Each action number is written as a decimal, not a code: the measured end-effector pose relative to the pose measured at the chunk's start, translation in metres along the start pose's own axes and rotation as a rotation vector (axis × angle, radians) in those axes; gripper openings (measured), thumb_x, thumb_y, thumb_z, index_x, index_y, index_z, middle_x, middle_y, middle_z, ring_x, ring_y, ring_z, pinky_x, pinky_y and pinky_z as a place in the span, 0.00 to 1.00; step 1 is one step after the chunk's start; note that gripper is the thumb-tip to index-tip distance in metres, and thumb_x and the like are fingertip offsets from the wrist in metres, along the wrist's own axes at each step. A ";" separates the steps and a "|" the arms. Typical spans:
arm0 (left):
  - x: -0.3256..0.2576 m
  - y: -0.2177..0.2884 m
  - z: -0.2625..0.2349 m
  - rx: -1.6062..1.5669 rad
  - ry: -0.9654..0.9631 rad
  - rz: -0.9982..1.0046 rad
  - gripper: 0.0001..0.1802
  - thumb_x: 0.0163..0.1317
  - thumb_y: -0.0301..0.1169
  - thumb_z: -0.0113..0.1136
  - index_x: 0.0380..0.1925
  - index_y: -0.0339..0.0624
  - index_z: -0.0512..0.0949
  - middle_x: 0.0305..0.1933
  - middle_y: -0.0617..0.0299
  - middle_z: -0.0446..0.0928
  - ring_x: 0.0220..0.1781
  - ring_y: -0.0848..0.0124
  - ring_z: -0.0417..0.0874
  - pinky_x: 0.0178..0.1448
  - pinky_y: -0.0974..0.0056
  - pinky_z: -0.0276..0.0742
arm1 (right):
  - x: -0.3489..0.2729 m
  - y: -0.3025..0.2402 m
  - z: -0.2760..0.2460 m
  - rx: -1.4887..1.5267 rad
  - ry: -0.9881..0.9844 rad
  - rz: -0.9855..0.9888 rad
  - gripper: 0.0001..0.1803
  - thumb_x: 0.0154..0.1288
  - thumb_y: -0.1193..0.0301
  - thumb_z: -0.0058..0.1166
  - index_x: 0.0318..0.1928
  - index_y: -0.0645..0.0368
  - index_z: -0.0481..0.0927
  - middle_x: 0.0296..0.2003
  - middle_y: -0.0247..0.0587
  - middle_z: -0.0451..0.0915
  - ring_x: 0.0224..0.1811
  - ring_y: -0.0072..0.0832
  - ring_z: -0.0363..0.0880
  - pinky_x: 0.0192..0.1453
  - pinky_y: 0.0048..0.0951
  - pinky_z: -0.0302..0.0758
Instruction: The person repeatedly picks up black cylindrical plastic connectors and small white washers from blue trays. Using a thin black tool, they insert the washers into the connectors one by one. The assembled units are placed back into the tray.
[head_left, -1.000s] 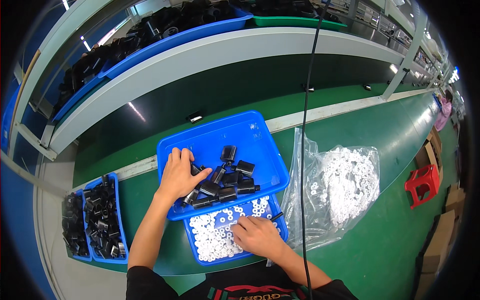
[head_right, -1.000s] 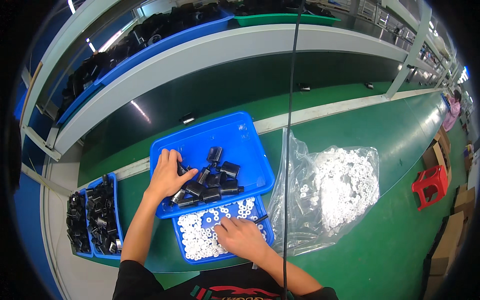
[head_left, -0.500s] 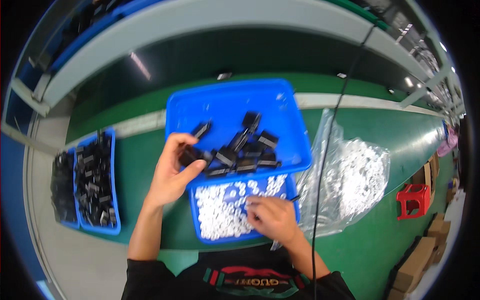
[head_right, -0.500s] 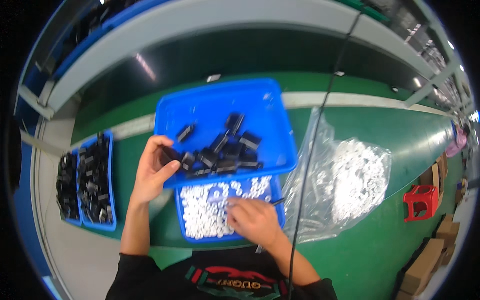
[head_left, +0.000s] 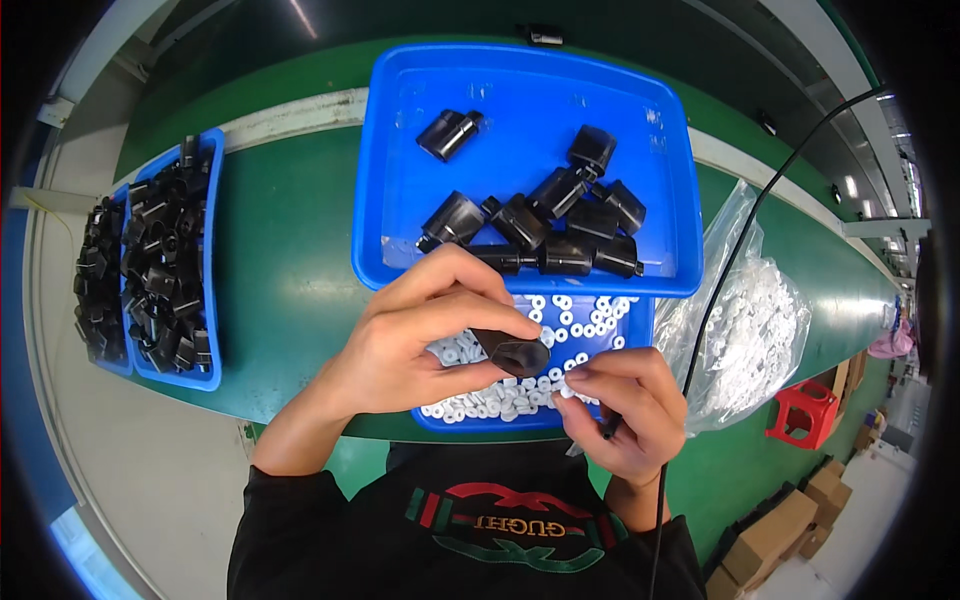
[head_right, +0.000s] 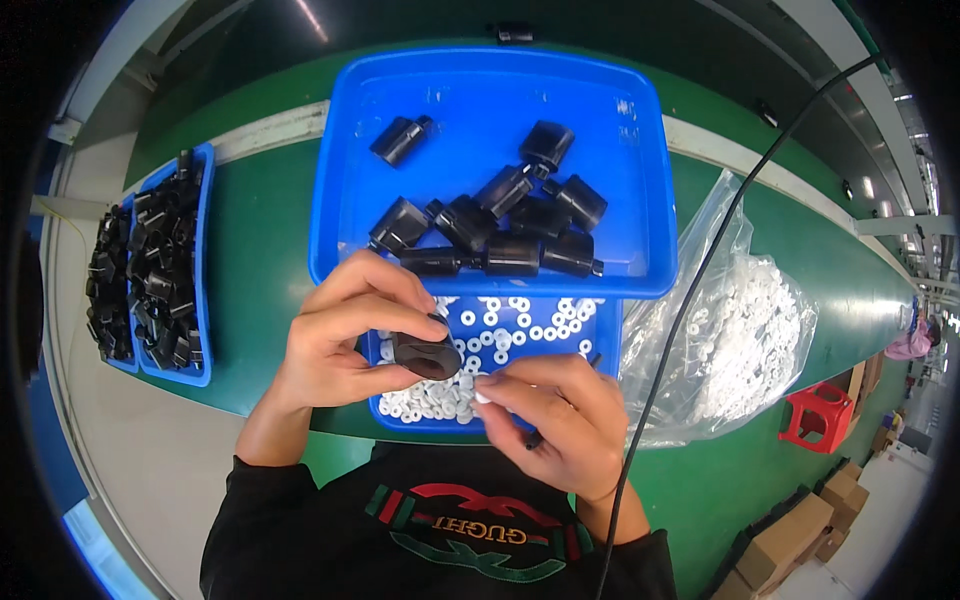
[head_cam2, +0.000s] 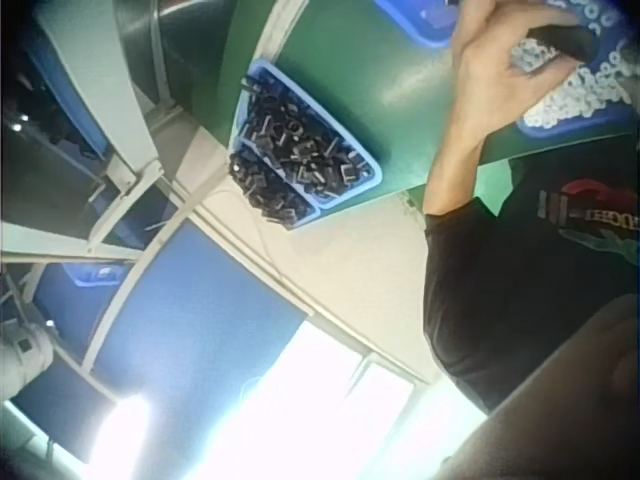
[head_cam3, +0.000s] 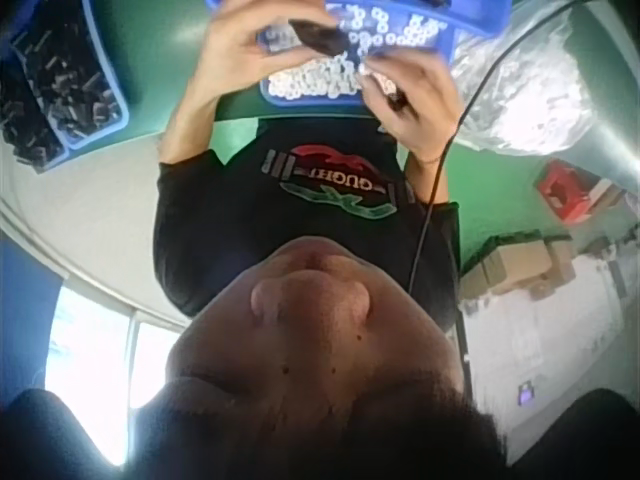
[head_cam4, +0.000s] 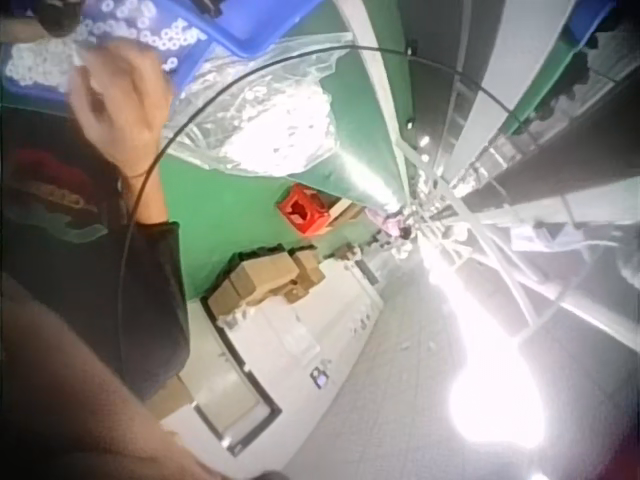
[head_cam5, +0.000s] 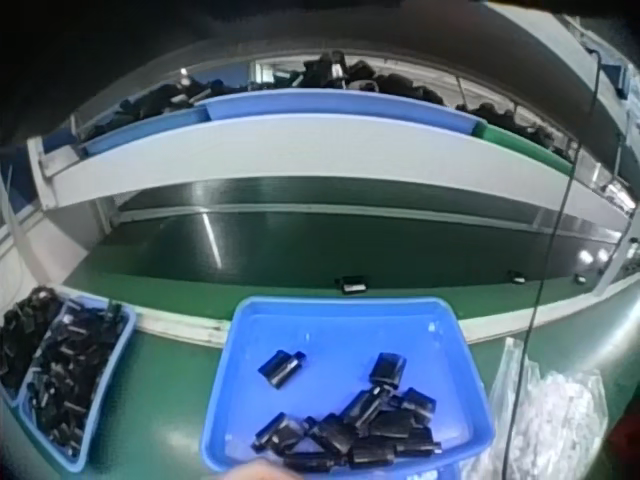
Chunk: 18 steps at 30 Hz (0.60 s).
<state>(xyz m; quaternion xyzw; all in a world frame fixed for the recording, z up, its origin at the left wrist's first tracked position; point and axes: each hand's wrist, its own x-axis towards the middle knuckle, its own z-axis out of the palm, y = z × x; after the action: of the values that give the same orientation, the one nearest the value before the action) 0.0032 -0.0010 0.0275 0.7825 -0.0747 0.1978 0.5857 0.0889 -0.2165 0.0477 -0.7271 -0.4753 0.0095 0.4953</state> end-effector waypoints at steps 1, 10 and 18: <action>0.000 -0.001 0.001 -0.003 -0.018 -0.004 0.25 0.40 0.19 0.77 0.44 0.41 0.86 0.43 0.57 0.79 0.44 0.66 0.82 0.44 0.66 0.80 | 0.002 -0.001 0.000 0.010 -0.006 -0.017 0.18 0.44 0.81 0.73 0.39 0.59 0.85 0.35 0.38 0.81 0.28 0.25 0.81 0.26 0.23 0.76; -0.008 -0.008 0.009 -0.179 0.008 -0.050 0.26 0.41 0.21 0.79 0.44 0.37 0.81 0.42 0.56 0.81 0.42 0.66 0.84 0.43 0.65 0.81 | 0.016 -0.013 0.005 -0.050 -0.054 0.039 0.25 0.42 0.73 0.78 0.45 0.56 0.85 0.32 0.33 0.77 0.26 0.23 0.77 0.23 0.23 0.74; -0.008 -0.010 0.013 -0.201 -0.008 -0.031 0.25 0.41 0.23 0.80 0.42 0.37 0.81 0.42 0.56 0.81 0.42 0.66 0.84 0.44 0.64 0.81 | 0.010 -0.008 0.004 -0.033 -0.068 0.060 0.26 0.43 0.71 0.78 0.47 0.58 0.84 0.34 0.35 0.78 0.28 0.25 0.80 0.24 0.24 0.76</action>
<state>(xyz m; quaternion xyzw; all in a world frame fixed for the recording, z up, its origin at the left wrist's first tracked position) 0.0027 -0.0106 0.0124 0.7215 -0.0847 0.1771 0.6640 0.0872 -0.2056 0.0558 -0.7484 -0.4702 0.0411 0.4660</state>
